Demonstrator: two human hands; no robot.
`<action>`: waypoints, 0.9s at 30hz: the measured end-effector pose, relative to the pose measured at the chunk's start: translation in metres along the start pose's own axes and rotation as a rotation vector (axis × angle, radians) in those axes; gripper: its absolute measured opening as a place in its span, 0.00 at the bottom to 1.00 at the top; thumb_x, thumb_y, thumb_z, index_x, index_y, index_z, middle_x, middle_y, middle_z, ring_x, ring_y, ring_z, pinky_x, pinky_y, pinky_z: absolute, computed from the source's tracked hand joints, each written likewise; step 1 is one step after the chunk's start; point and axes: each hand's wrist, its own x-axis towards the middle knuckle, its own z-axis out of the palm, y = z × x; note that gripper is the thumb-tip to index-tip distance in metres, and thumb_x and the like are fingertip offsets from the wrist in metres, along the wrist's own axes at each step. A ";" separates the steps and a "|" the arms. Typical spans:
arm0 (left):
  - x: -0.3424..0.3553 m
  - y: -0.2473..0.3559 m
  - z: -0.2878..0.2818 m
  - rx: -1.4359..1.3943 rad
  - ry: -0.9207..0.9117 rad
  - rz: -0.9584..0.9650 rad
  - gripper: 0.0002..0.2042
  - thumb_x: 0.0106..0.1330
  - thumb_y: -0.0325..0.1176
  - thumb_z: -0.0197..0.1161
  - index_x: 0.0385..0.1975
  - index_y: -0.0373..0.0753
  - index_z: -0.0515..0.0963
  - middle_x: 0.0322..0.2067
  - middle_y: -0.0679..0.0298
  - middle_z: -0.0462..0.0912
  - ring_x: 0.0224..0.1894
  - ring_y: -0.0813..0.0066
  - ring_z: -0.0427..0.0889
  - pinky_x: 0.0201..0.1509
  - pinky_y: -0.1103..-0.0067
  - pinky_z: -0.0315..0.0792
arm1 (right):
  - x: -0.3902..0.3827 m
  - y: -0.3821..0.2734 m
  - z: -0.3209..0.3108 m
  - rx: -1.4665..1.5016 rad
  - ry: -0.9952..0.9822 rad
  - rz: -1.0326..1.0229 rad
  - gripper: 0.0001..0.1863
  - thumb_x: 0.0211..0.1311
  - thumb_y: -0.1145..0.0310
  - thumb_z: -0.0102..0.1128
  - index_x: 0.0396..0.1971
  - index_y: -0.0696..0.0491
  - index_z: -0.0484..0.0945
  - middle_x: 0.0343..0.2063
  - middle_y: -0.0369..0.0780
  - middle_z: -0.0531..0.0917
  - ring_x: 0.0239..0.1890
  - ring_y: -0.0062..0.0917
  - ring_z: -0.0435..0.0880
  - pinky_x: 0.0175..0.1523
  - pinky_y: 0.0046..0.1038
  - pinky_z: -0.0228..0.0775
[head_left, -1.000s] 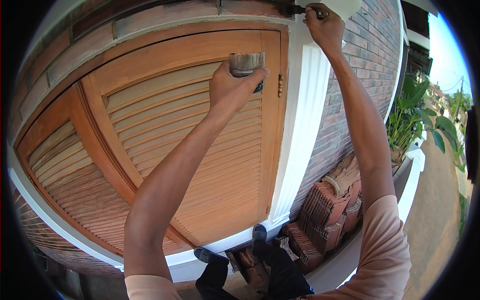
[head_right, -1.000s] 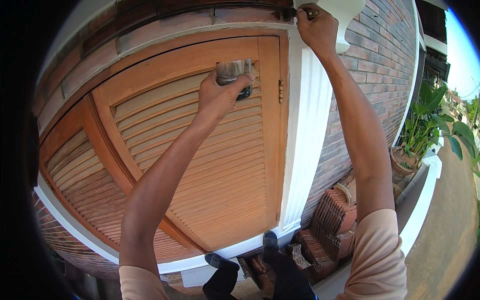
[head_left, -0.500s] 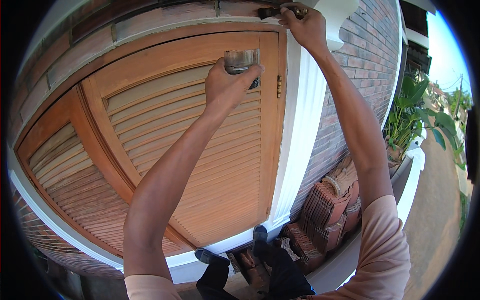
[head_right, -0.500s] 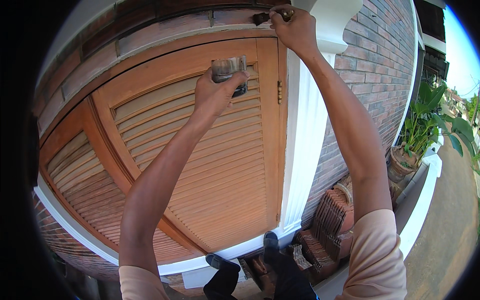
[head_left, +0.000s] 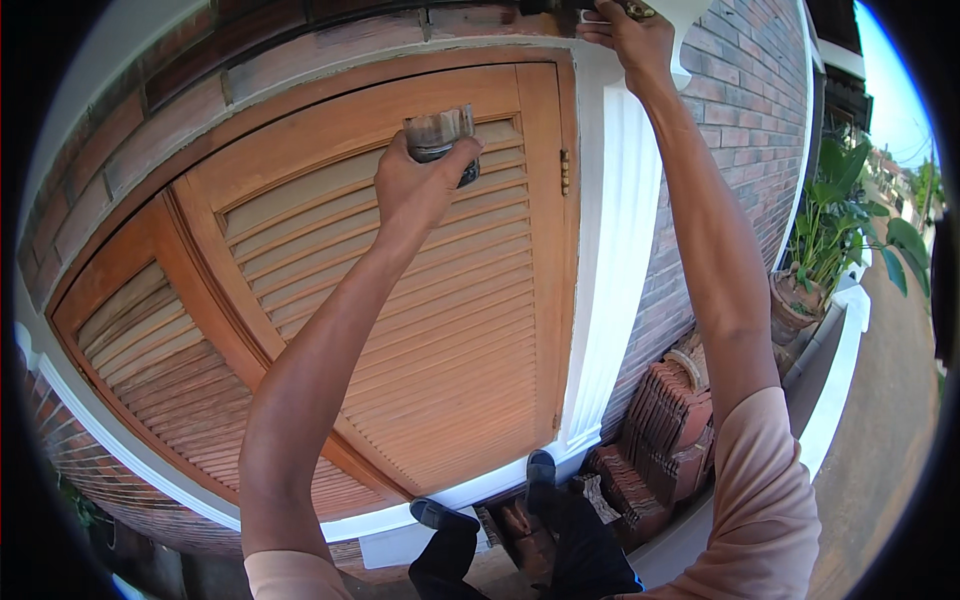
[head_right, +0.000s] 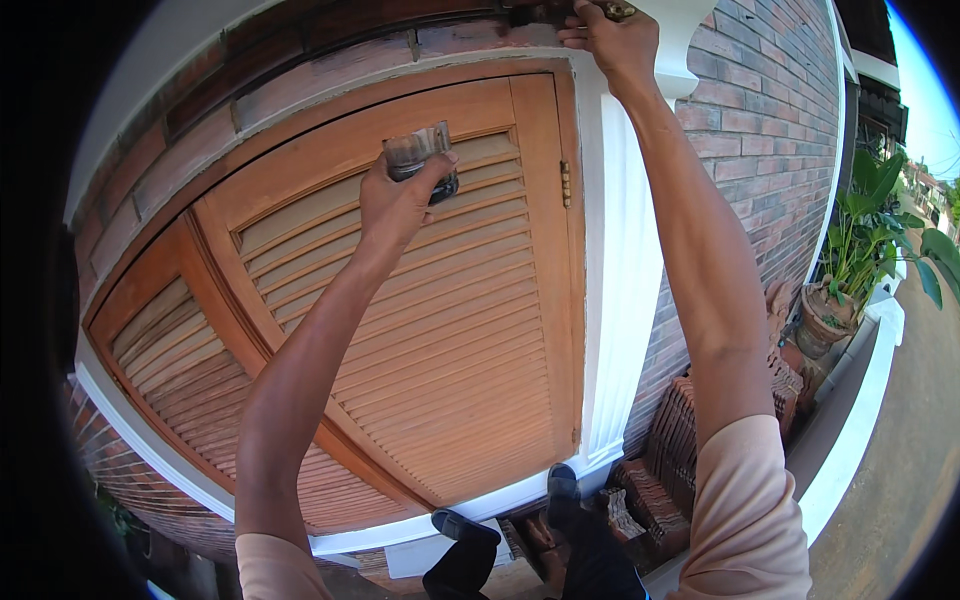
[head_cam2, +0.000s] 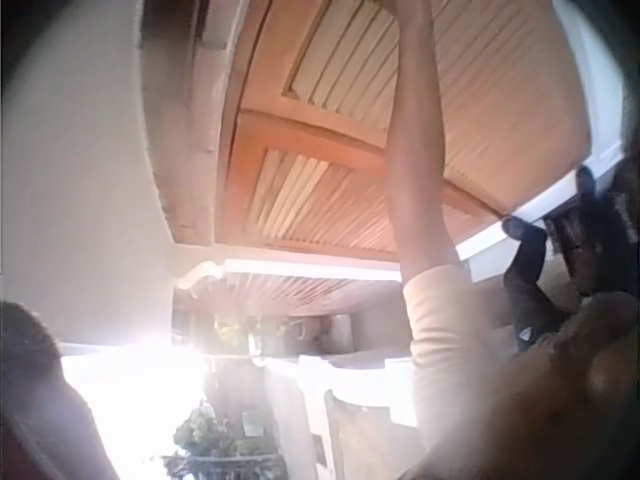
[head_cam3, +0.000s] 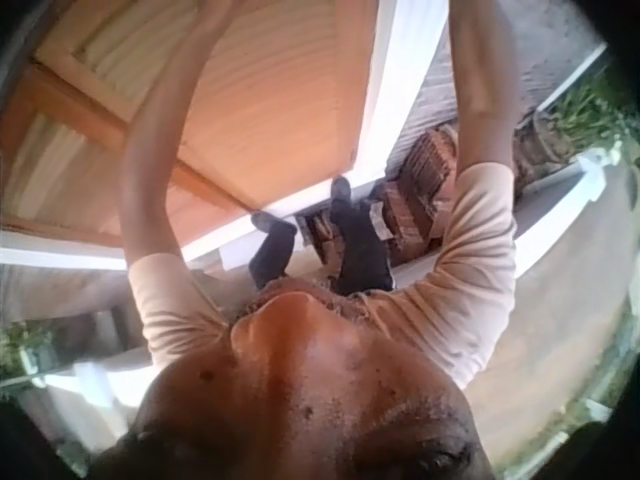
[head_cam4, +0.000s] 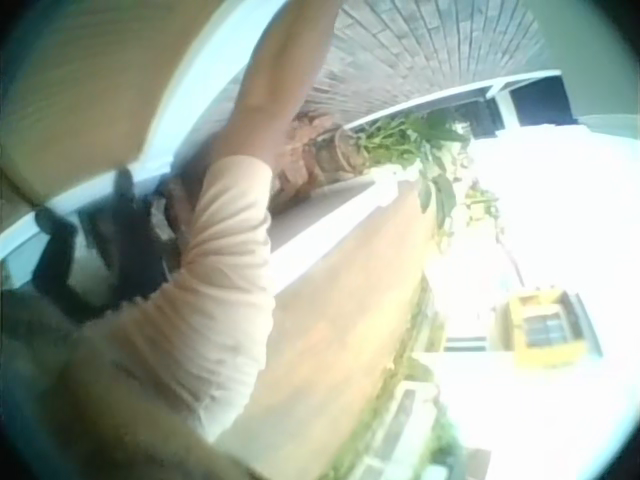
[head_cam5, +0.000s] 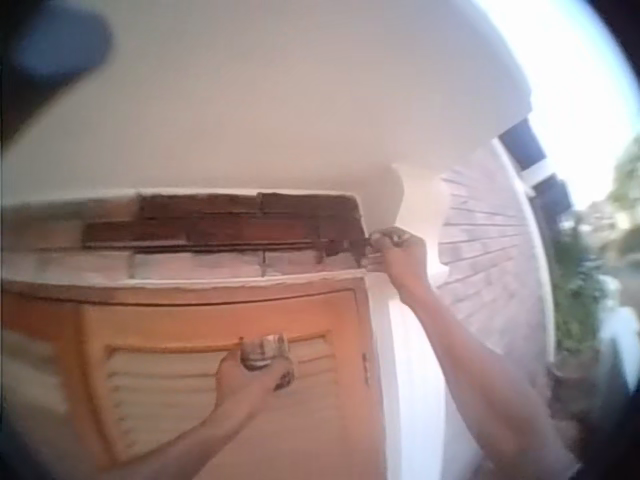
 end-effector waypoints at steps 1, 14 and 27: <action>0.003 0.001 0.001 -0.019 0.019 0.015 0.31 0.52 0.52 0.77 0.48 0.32 0.80 0.43 0.54 0.87 0.46 0.66 0.86 0.54 0.74 0.76 | -0.001 -0.003 0.004 0.111 -0.048 0.030 0.13 0.70 0.69 0.62 0.46 0.63 0.82 0.30 0.45 0.87 0.28 0.27 0.88 0.33 0.27 0.83; 0.012 0.007 -0.005 -0.016 0.055 0.069 0.31 0.52 0.53 0.77 0.46 0.32 0.80 0.42 0.56 0.87 0.44 0.67 0.86 0.52 0.75 0.77 | -0.008 -0.002 0.031 0.206 -0.093 0.033 0.12 0.68 0.68 0.64 0.44 0.62 0.83 0.28 0.43 0.86 0.23 0.25 0.86 0.27 0.25 0.80; 0.016 0.009 -0.005 0.022 0.001 0.034 0.32 0.52 0.53 0.76 0.47 0.31 0.79 0.43 0.54 0.86 0.46 0.67 0.86 0.53 0.75 0.76 | -0.015 0.005 0.047 0.152 -0.172 -0.076 0.12 0.68 0.69 0.64 0.41 0.63 0.84 0.28 0.44 0.88 0.23 0.26 0.86 0.28 0.26 0.80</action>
